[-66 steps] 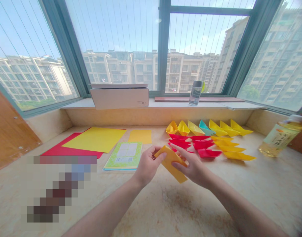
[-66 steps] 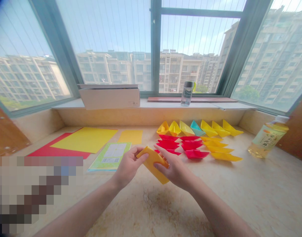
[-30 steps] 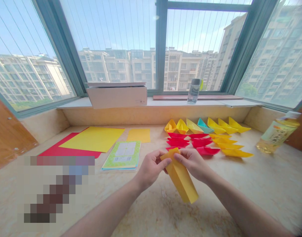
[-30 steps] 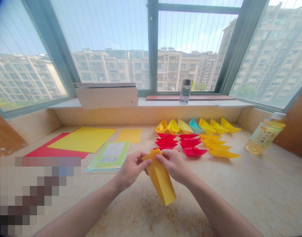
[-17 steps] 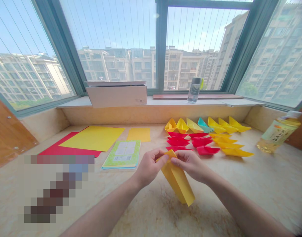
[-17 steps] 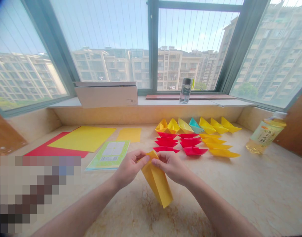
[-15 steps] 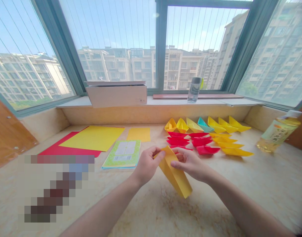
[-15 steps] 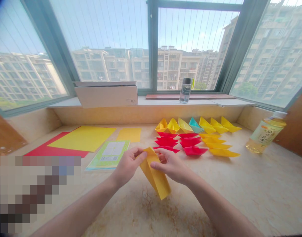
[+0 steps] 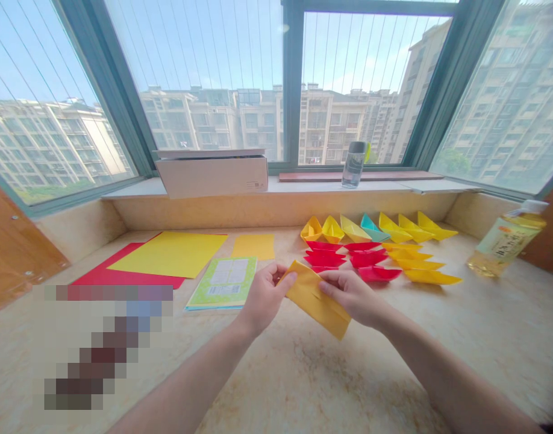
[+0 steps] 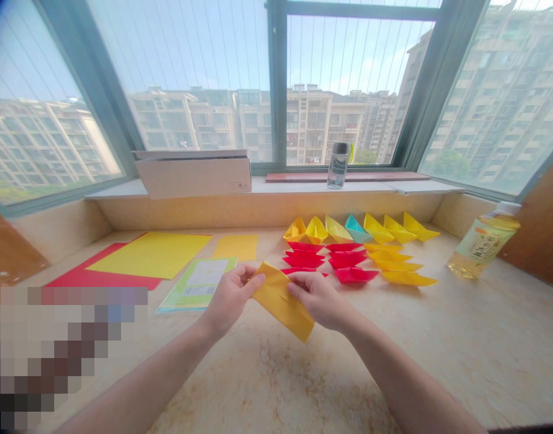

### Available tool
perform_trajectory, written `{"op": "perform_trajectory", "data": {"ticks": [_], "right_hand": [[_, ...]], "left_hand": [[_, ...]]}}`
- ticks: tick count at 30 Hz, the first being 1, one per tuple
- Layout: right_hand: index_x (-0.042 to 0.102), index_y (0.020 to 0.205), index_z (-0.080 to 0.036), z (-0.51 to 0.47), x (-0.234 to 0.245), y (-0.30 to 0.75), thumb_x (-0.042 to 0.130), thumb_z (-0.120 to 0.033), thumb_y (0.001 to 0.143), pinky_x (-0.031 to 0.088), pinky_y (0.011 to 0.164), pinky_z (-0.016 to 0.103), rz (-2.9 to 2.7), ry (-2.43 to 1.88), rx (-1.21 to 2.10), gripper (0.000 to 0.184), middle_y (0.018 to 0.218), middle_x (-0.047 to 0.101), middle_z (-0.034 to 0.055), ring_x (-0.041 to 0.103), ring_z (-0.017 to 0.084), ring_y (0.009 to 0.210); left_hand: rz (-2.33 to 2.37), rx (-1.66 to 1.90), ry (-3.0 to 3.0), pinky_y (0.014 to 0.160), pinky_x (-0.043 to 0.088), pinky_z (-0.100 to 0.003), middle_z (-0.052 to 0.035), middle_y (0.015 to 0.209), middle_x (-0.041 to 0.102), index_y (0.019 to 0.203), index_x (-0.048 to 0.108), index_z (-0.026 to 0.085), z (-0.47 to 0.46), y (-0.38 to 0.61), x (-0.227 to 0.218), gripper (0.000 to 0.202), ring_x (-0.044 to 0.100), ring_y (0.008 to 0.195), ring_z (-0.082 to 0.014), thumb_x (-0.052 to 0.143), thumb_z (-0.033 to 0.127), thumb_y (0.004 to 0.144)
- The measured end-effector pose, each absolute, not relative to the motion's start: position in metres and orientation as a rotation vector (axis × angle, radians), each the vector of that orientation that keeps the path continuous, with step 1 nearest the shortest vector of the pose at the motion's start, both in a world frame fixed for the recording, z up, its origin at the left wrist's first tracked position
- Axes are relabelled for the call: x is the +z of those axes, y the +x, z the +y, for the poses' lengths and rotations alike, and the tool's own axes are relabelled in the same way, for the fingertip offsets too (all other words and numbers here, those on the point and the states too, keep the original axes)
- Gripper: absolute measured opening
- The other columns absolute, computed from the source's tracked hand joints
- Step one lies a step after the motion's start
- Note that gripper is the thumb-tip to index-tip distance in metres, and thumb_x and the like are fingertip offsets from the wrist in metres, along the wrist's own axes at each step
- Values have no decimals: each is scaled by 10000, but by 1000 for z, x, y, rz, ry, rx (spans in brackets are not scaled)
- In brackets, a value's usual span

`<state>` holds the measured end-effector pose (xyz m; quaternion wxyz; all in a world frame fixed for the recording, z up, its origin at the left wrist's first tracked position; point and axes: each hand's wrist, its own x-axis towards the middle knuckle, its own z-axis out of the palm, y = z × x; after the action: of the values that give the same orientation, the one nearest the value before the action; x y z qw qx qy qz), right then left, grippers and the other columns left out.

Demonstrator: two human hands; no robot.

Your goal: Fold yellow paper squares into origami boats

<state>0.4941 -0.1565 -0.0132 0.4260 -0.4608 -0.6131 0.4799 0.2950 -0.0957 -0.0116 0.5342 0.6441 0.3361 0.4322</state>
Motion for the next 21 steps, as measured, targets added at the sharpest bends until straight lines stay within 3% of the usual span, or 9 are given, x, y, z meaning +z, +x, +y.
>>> {"op": "perform_trajectory", "data": {"ticks": [8,12,17,21], "right_hand": [[680,966,-142,-155,-20,493,733,-426,800,438,593,241,-1482,-1189,1249,334,873,690,61,619,169,723],[669,960,-136,-156,-23,491,723,-424,809,437,587,239,-1434,-1176,1240,329,871,684,64,614,163,710],[655,998,-143,-159,-20,483,721,-453,809,469,643,256,-1436,-1097,1308,369,933,681,74,624,175,771],[638,896,-134,-163,-18,478,631,-526,858,402,536,230,-1472,-1186,1200,394,776,628,39,561,140,644]], "left_hand": [[809,1086,1499,651,473,-233,-51,786,703,825,649,130,-102,296,-6,280,629,721,-154,693,405,798],[742,1058,1425,630,479,-230,-47,828,697,897,644,132,-105,298,-6,329,629,716,-152,715,430,776],[822,1043,1535,559,432,-200,-30,730,679,829,685,122,-105,297,-10,322,583,624,-120,704,441,789],[815,1007,1529,567,461,-205,-42,728,706,829,713,116,-107,297,-9,315,607,630,-130,724,426,775]]}}
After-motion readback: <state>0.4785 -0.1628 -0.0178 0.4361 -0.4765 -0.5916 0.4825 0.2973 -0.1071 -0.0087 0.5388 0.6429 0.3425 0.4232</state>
